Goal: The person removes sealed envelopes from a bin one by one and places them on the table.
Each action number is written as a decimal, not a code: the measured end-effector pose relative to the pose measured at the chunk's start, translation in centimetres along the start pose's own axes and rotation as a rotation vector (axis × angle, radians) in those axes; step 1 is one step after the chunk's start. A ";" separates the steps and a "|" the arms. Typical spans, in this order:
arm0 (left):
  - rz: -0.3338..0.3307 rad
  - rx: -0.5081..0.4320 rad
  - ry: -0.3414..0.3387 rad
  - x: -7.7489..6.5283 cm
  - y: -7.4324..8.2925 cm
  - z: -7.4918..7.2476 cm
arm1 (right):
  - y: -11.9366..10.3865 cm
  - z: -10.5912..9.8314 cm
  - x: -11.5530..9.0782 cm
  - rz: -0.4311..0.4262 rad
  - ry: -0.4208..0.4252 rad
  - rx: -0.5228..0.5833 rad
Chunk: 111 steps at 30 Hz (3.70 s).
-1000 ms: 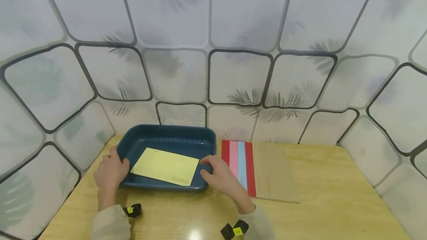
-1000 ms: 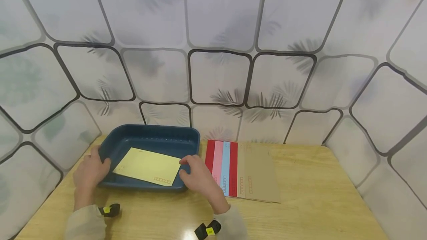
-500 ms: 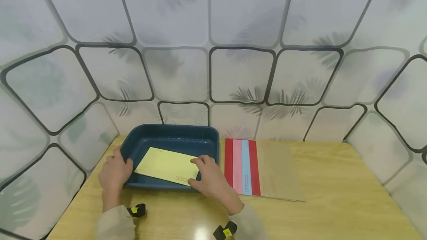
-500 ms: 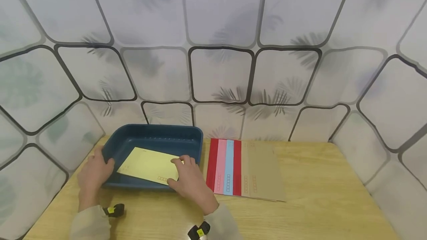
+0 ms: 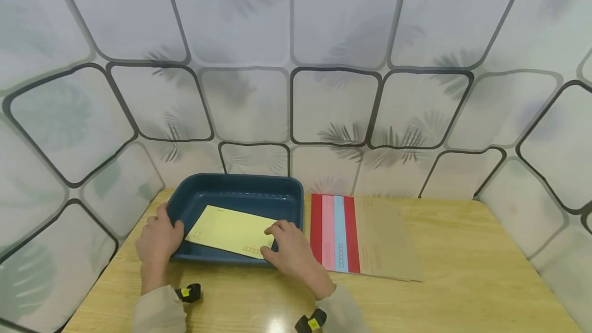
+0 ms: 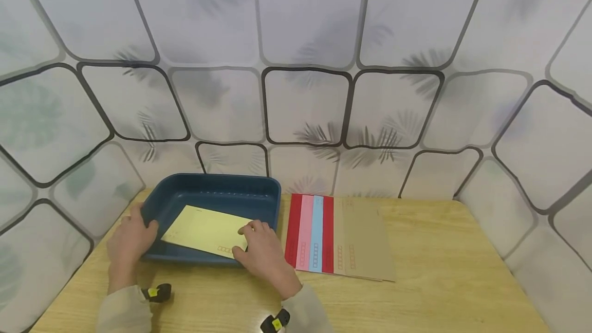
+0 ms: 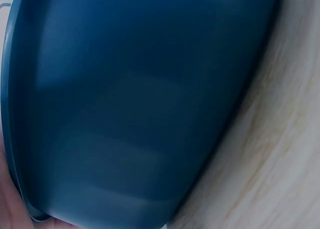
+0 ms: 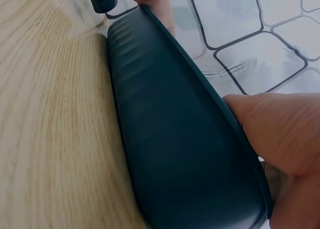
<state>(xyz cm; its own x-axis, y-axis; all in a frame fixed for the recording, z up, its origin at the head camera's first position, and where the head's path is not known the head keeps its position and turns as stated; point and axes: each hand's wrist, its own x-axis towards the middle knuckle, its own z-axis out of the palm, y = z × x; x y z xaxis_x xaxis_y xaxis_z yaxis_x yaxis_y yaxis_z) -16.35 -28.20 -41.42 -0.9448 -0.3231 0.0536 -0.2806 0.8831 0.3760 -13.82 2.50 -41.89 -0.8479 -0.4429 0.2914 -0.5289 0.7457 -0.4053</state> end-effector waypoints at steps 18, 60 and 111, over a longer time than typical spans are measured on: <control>0.003 -0.006 0.007 0.0 0.1 0.3 | 0.0 0.2 -0.2 -0.031 -0.012 -0.085; -0.003 -0.018 0.023 -0.1 -0.2 0.3 | -0.7 2.3 4.3 0.219 -0.372 0.006; 0.017 -0.015 0.001 0.2 0.0 -0.3 | -0.9 1.8 4.7 0.187 -0.406 -0.064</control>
<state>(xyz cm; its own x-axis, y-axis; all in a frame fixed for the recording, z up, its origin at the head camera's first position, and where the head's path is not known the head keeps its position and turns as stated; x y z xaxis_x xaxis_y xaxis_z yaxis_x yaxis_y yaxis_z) -16.46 -28.32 -41.12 -0.9493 -0.3082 0.0614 -0.2617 0.8834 0.3887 -17.37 -1.19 -41.75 -0.8814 -0.4479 -0.1502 -0.3729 0.8548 -0.3610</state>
